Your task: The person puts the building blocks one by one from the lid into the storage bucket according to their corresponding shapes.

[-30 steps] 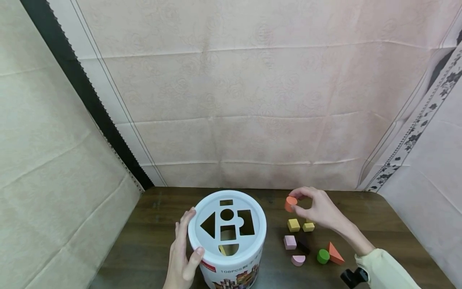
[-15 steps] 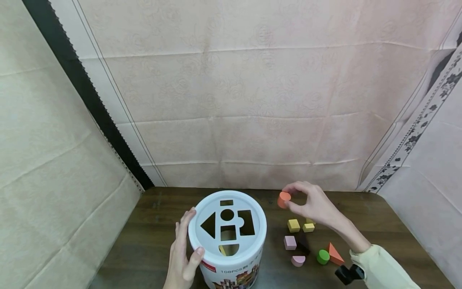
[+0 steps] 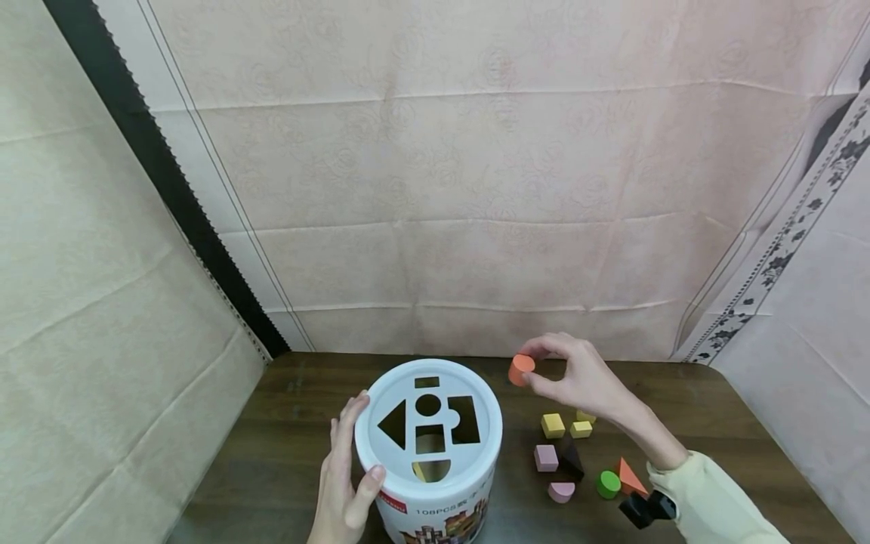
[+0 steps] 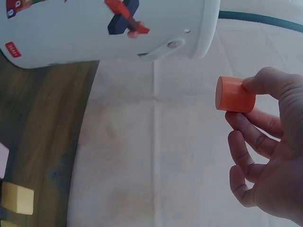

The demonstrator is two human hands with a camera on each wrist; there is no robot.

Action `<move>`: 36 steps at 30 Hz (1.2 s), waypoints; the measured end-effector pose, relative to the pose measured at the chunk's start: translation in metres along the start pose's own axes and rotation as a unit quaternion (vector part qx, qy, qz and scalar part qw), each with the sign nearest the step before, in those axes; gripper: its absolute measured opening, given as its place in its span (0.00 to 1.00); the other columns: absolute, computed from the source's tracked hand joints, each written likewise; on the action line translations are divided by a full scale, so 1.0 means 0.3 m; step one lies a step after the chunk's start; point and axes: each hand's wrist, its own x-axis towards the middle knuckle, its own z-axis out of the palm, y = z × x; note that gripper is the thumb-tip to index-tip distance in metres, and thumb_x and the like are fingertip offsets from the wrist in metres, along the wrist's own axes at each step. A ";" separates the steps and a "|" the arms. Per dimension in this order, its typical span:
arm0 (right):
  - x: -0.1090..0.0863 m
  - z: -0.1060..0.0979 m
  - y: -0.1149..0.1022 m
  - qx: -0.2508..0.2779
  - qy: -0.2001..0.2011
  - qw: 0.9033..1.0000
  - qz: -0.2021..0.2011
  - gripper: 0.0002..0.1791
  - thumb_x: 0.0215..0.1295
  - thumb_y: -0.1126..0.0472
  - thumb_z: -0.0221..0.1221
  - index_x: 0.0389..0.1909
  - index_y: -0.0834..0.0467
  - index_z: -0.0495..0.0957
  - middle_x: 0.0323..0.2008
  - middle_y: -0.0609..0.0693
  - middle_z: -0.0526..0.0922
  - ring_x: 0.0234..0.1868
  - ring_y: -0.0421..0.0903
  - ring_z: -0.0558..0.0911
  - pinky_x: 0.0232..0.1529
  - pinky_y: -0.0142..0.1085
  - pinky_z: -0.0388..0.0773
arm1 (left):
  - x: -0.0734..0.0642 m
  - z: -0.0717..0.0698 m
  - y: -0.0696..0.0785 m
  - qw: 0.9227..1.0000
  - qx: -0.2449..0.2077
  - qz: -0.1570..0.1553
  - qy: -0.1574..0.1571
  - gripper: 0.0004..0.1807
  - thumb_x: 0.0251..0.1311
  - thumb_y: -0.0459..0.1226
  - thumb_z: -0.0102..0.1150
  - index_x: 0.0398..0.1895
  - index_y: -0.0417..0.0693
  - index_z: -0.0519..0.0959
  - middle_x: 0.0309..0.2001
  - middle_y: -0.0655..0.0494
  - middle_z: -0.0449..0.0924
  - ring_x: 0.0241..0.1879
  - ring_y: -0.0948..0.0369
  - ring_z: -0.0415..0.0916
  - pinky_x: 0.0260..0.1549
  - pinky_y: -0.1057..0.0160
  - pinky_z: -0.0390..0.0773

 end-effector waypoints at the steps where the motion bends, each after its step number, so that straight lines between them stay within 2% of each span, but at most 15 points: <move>1: 0.005 0.002 -0.005 0.002 0.000 1.000 -0.004 0.16 0.53 0.65 0.70 0.44 0.52 0.84 0.40 0.37 0.83 0.44 0.41 0.81 0.45 0.44 0.78 | 0.000 0.000 0.000 1.000 0.000 0.000 0.000 0.40 0.54 0.42 0.53 0.72 0.36 0.64 0.69 0.40 0.67 0.73 0.49 0.56 0.61 0.27 0.42; 9: 0.040 0.019 -0.040 0.011 -0.001 0.999 -0.034 0.16 0.54 0.64 0.71 0.44 0.52 0.84 0.39 0.36 0.83 0.43 0.39 0.81 0.45 0.42 0.78 | 0.000 -0.001 0.005 1.000 0.004 -0.007 -0.001 0.39 0.55 0.43 0.53 0.72 0.38 0.64 0.69 0.41 0.67 0.73 0.49 0.56 0.58 0.22 0.43; 18: 0.076 0.054 -0.081 0.034 -0.022 0.998 -0.053 0.16 0.53 0.66 0.71 0.44 0.53 0.85 0.39 0.38 0.83 0.43 0.45 0.81 0.45 0.43 0.78 | 0.000 -0.004 0.007 1.000 0.005 -0.017 0.000 0.39 0.55 0.43 0.53 0.73 0.39 0.65 0.69 0.42 0.68 0.73 0.50 0.56 0.58 0.22 0.43; 29: 0.108 0.102 -0.113 0.049 -0.034 0.995 -0.083 0.16 0.52 0.66 0.72 0.43 0.55 0.85 0.39 0.38 0.84 0.42 0.42 0.79 0.45 0.45 0.75 | 0.002 -0.001 0.010 1.000 0.003 -0.016 0.002 0.39 0.57 0.44 0.54 0.73 0.40 0.64 0.70 0.43 0.67 0.73 0.48 0.56 0.57 0.20 0.42; 36: 0.126 0.131 -0.132 0.059 -0.050 0.992 -0.095 0.15 0.53 0.67 0.70 0.43 0.55 0.85 0.38 0.39 0.84 0.42 0.45 0.79 0.44 0.45 0.74 | 0.007 -0.002 0.008 1.000 0.002 -0.017 0.002 0.39 0.56 0.44 0.54 0.73 0.40 0.64 0.69 0.43 0.68 0.73 0.48 0.56 0.56 0.19 0.42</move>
